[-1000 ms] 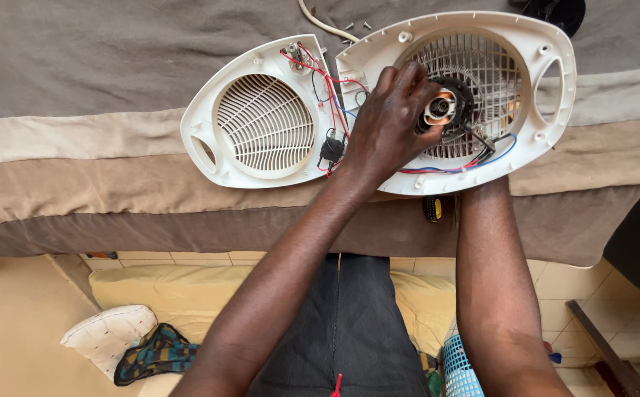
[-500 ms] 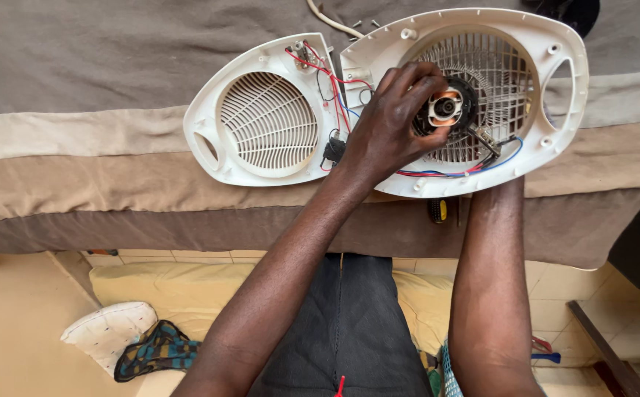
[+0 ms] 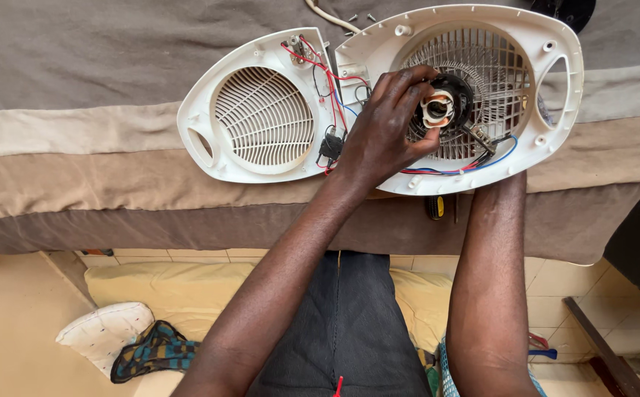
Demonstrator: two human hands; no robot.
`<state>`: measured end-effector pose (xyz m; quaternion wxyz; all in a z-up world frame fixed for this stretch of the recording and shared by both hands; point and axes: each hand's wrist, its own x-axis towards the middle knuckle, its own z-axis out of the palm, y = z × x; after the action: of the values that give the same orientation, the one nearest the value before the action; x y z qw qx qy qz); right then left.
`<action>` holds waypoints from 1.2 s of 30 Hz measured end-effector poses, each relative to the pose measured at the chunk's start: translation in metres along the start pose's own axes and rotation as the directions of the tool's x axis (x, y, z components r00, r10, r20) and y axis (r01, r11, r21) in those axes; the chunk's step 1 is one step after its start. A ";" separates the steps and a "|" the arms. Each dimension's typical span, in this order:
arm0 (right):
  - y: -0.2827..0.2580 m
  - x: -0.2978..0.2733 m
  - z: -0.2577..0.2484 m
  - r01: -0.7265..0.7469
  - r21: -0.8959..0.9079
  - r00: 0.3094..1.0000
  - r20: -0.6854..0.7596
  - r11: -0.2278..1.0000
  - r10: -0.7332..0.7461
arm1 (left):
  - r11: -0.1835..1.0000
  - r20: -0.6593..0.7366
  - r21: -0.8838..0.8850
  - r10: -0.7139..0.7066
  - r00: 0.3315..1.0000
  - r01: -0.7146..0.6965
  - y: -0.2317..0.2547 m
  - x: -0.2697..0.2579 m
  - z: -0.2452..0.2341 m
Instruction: The person disassembles a white electric fan on a bed. They use a screwdriver to remove screws from the fan blades and motor housing, then detach the blades and separate the front and rear grilles. The person also manipulates internal wiring and components while the fan remains open.
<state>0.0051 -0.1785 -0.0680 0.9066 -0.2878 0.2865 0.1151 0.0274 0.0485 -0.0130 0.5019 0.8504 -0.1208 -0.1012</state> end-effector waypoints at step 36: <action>0.010 0.009 -0.001 -0.025 -0.004 1.000 -0.018 1.000 0.025 | 0.925 0.319 0.255 0.195 0.927 -0.282 -0.014 0.047 -0.002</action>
<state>0.0075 -0.1704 -0.0787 0.9018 -0.2870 0.2981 0.1245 0.0741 0.0418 -0.0269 0.3545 0.8707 -0.3098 -0.1422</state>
